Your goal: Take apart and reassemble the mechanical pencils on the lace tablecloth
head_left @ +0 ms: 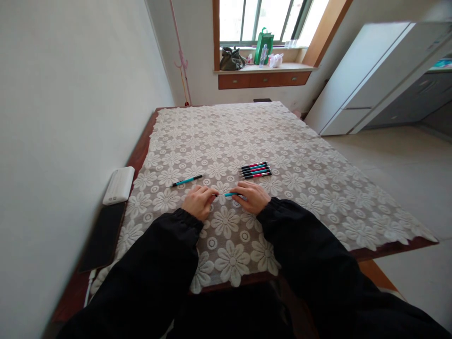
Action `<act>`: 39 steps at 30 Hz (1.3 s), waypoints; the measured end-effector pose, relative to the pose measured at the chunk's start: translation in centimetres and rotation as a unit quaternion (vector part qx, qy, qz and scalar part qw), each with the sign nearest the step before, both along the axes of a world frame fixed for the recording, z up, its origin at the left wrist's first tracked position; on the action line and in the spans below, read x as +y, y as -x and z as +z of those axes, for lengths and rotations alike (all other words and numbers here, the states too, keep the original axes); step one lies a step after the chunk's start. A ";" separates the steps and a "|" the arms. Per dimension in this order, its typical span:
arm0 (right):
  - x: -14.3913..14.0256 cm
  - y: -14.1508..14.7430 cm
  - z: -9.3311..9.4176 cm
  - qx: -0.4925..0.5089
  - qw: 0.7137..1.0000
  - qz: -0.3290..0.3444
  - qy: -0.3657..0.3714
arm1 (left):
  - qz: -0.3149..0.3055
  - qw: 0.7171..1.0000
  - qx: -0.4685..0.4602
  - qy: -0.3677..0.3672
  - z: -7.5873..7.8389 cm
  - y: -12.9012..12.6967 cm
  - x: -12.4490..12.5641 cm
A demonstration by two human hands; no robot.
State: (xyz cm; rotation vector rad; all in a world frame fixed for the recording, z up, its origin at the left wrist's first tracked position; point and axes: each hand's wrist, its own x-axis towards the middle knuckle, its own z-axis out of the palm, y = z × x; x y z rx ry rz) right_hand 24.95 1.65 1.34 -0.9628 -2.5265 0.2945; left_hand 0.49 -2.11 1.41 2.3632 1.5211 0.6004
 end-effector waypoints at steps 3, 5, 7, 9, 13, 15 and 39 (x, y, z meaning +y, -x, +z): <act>0.2 -0.1 -0.2 0.005 1.000 -0.015 -0.005 | 0.063 0.998 0.007 -0.004 -0.1 0.1 0.0; 0.3 -0.1 -0.3 0.004 0.999 -0.032 -0.004 | 0.081 0.997 0.005 -0.003 -0.2 0.2 0.0; 0.4 -0.2 -0.2 -0.004 0.998 -0.062 -0.004 | 0.094 0.996 0.005 -0.004 -0.2 0.3 0.0; 0.4 -0.3 -0.1 -0.019 0.996 -0.092 -0.009 | 0.104 0.995 0.007 -0.008 -0.2 0.4 0.0; 0.4 -0.5 0.2 -0.037 0.996 -0.078 -0.026 | 0.105 0.994 0.006 -0.012 -0.2 0.4 0.1; 0.4 -0.5 0.3 -0.030 0.998 -0.048 -0.028 | 0.102 0.995 0.005 -0.015 -0.3 0.4 0.2; 0.6 -0.9 0.4 0.007 0.988 -0.121 -0.092 | 0.080 0.997 -0.011 -0.004 -0.6 0.5 0.2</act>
